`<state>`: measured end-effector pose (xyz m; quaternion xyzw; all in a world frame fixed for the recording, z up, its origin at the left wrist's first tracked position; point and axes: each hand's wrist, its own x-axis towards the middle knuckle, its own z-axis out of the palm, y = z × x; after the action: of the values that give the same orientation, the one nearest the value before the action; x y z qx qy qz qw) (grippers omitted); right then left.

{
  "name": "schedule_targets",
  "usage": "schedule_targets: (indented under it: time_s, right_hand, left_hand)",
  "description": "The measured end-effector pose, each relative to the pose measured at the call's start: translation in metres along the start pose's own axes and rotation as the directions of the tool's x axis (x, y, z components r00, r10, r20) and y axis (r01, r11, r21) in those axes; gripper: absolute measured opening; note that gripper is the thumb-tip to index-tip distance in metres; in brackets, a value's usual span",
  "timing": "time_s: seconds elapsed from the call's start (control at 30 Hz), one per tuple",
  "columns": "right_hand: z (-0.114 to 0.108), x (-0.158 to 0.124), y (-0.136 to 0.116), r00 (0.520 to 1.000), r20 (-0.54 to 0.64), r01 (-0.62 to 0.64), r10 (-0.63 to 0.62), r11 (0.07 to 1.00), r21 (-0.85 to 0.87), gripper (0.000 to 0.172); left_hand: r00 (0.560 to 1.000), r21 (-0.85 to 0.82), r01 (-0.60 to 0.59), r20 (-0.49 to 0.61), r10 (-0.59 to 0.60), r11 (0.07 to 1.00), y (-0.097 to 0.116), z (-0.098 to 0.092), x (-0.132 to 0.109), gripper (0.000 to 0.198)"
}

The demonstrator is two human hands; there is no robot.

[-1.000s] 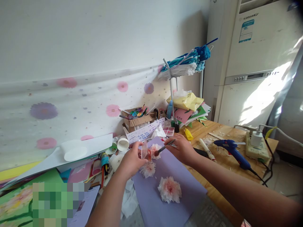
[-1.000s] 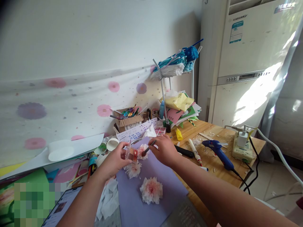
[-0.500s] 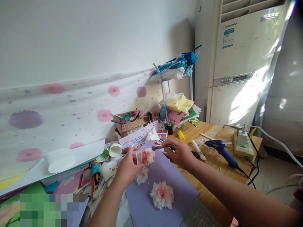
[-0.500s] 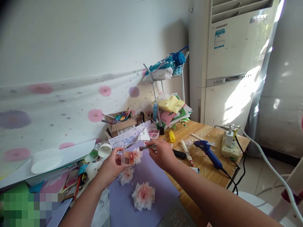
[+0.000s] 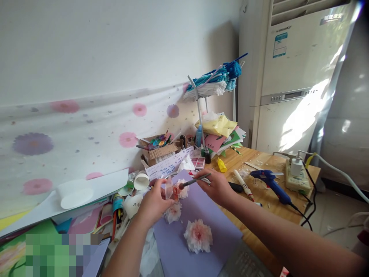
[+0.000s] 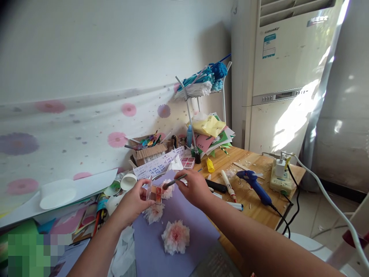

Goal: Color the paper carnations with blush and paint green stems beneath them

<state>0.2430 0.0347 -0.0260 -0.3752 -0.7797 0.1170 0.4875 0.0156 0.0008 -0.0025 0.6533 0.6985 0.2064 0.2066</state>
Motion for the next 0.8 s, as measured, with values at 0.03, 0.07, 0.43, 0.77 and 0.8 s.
schedule_targets:
  time_s: [0.03,0.07,0.43,0.77,0.8]
  right_hand:
    - [0.0002,-0.0003,-0.0005,1.0,0.007,0.005,-0.005,1.0,0.001,0.014]
    - [0.0004,-0.0006,-0.0008,1.0,0.014,0.011,-0.011,1.0,0.001,0.013]
    - [0.0038,-0.0024,0.0043,0.999,-0.009,0.043,-0.043,0.999,-0.001,0.013]
    - [0.0034,-0.0034,0.0034,0.987,0.019,0.158,-0.158,0.987,0.007,0.011]
    - [0.004,-0.0039,0.0035,0.983,0.034,0.181,-0.181,0.983,0.011,0.011]
  left_hand:
    - [1.0,0.005,0.004,0.004,-0.004,1.0,0.0,-0.0007,-0.0001,0.033]
    - [1.0,0.008,0.007,0.008,-0.007,1.0,0.0001,-0.0012,-0.0001,0.033]
    - [1.0,0.02,0.025,0.013,-0.025,0.999,-0.0068,0.0005,0.0035,0.034]
    - [0.999,0.031,0.042,0.026,-0.042,0.999,-0.0079,0.0029,0.0039,0.033]
    - [0.999,0.033,0.042,0.022,-0.043,0.999,-0.0084,0.0033,0.004,0.033]
